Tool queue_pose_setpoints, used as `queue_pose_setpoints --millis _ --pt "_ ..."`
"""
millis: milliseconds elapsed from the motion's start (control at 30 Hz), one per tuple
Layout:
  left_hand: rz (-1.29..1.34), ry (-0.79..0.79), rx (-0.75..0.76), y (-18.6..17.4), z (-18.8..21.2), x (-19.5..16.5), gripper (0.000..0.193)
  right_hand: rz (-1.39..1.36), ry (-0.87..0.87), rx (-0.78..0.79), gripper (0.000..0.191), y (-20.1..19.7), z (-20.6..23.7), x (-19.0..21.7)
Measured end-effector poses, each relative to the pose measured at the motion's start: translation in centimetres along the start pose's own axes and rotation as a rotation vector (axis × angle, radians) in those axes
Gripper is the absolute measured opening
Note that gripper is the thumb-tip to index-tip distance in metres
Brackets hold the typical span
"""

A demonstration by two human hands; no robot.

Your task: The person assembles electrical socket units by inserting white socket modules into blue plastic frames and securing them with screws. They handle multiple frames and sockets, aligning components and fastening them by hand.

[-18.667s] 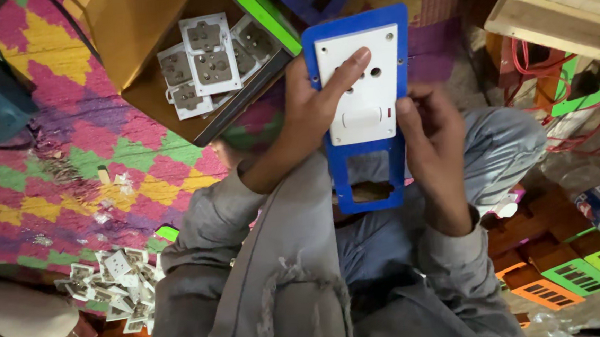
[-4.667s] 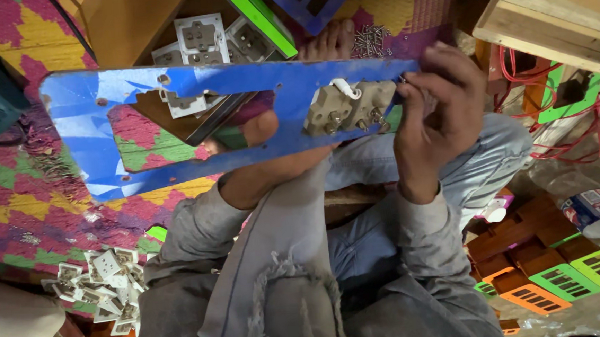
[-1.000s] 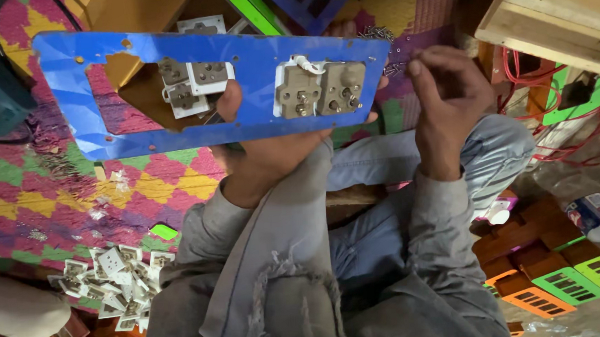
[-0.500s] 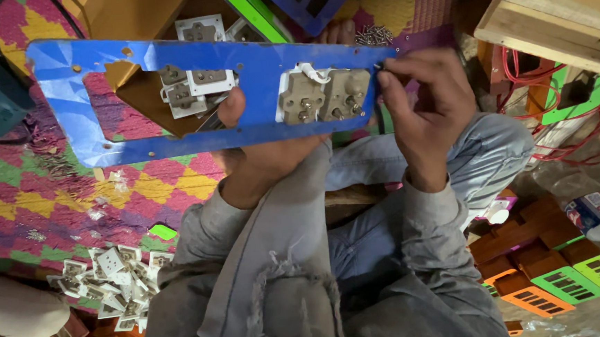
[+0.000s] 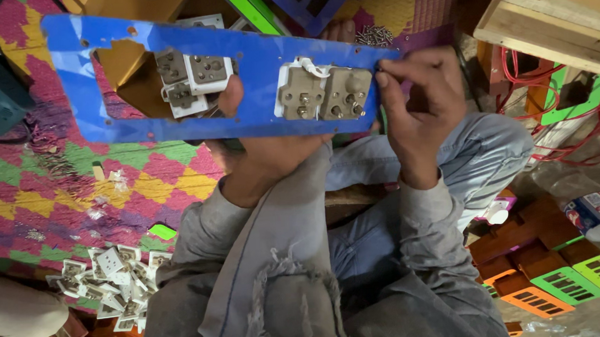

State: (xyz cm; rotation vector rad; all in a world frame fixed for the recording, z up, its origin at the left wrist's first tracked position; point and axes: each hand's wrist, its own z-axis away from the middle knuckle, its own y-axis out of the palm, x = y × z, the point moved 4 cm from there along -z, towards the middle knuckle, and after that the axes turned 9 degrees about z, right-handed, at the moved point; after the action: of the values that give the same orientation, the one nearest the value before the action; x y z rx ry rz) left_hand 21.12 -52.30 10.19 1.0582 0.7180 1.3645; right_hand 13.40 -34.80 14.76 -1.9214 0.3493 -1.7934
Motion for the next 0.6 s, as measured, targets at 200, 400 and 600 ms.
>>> queue_pose_setpoints --millis 200,400,600 --pt "0.031 -0.012 0.058 0.25 -0.07 0.30 0.095 -0.017 0.025 -0.018 0.018 -0.03 0.33 -0.35" --pt "0.020 0.003 0.025 0.58 0.07 0.18 0.094 0.000 0.030 -0.040 0.018 -0.12 0.61 -0.45" --pt "0.020 0.027 0.046 0.39 0.01 0.30 0.094 0.028 -0.003 -0.038 0.020 -0.14 0.90 0.38"
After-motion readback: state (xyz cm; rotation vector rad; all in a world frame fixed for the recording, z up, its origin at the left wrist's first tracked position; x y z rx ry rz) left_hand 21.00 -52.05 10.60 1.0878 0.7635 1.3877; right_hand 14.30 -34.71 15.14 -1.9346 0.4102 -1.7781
